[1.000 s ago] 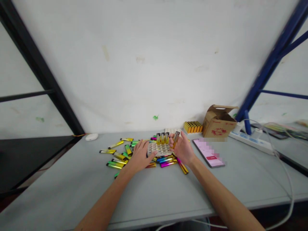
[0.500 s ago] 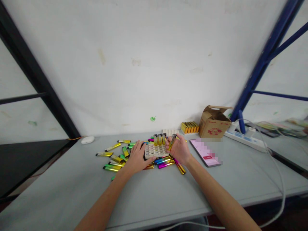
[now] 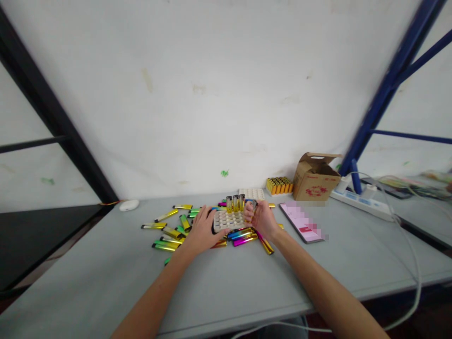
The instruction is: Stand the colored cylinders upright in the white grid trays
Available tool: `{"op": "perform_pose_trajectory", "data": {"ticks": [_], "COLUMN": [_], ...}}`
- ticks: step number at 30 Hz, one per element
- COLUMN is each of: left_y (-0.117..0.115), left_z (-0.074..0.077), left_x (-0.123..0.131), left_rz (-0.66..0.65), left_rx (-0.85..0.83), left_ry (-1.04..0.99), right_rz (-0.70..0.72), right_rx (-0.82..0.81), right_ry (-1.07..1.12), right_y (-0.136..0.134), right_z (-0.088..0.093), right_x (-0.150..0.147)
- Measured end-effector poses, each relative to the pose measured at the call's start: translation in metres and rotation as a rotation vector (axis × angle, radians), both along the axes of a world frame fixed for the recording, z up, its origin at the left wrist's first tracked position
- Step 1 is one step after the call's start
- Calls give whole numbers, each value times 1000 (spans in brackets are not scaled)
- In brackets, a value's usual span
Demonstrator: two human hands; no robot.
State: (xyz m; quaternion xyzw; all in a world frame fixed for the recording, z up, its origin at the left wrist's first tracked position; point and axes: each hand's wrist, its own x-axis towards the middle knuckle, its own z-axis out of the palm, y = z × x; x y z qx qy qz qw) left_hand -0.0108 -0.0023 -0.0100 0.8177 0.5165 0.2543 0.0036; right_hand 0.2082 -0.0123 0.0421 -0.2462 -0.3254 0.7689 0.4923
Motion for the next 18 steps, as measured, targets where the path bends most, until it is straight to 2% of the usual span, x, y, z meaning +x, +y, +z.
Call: {"op": "perform_pose_trajectory", "data": {"ticks": [18], "left_y": [-1], "left_z": [3], "left_x": [1], "left_rz": [-40], "left_rx": [47], "left_ry": [-57], "right_rz": [-30], "right_rx": [29], "right_ry": [-59], "right_y": [-5], "right_z": [4], "right_x": [-5]}}
